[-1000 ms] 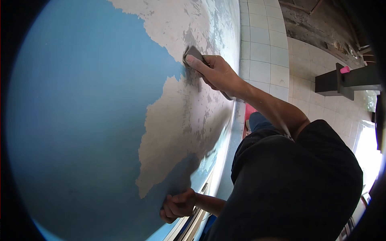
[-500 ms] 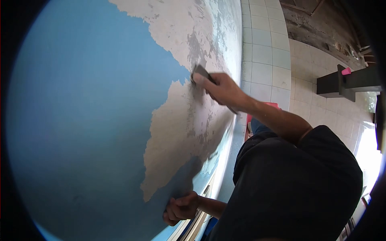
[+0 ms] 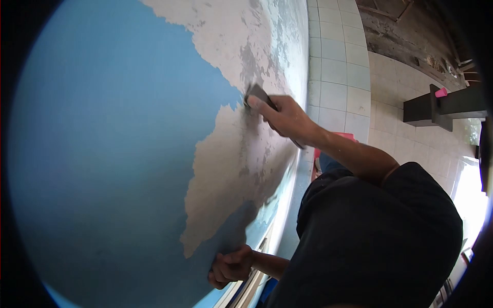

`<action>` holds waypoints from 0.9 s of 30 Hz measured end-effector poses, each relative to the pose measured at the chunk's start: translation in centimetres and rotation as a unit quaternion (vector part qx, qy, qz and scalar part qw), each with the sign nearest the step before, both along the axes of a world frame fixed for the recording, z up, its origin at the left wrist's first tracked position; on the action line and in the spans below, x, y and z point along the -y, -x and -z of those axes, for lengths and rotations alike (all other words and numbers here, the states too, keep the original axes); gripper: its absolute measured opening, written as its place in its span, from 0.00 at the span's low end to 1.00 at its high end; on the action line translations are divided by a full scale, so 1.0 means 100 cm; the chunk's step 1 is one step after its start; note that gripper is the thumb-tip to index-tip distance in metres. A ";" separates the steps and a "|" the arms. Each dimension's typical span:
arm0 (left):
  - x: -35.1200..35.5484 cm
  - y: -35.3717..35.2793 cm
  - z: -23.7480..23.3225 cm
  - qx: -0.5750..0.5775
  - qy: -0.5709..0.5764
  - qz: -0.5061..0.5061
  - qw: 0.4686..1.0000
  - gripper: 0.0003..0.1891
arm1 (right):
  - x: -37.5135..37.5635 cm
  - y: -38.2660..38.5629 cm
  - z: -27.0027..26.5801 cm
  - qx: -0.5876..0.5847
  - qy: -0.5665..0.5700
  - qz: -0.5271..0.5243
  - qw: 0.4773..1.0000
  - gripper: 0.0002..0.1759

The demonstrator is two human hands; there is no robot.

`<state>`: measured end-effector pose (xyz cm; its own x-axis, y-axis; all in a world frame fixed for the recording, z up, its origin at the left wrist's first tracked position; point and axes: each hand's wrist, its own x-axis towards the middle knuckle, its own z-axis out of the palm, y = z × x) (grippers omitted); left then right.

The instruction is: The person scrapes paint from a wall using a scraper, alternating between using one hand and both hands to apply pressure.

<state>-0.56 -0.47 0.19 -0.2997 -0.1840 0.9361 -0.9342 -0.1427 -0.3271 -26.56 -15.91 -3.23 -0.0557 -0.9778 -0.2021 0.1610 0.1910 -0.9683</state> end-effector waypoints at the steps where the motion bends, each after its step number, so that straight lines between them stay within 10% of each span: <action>1: 0.003 0.000 -0.001 0.002 0.002 0.005 1.000 0.10 | 0.004 0.000 -0.003 0.010 0.008 0.002 1.000 0.34; 27: -0.001 -0.001 0.000 -0.005 -0.012 0.015 1.000 0.09 | 0.012 0.009 0.002 0.010 0.005 -0.017 1.000 0.35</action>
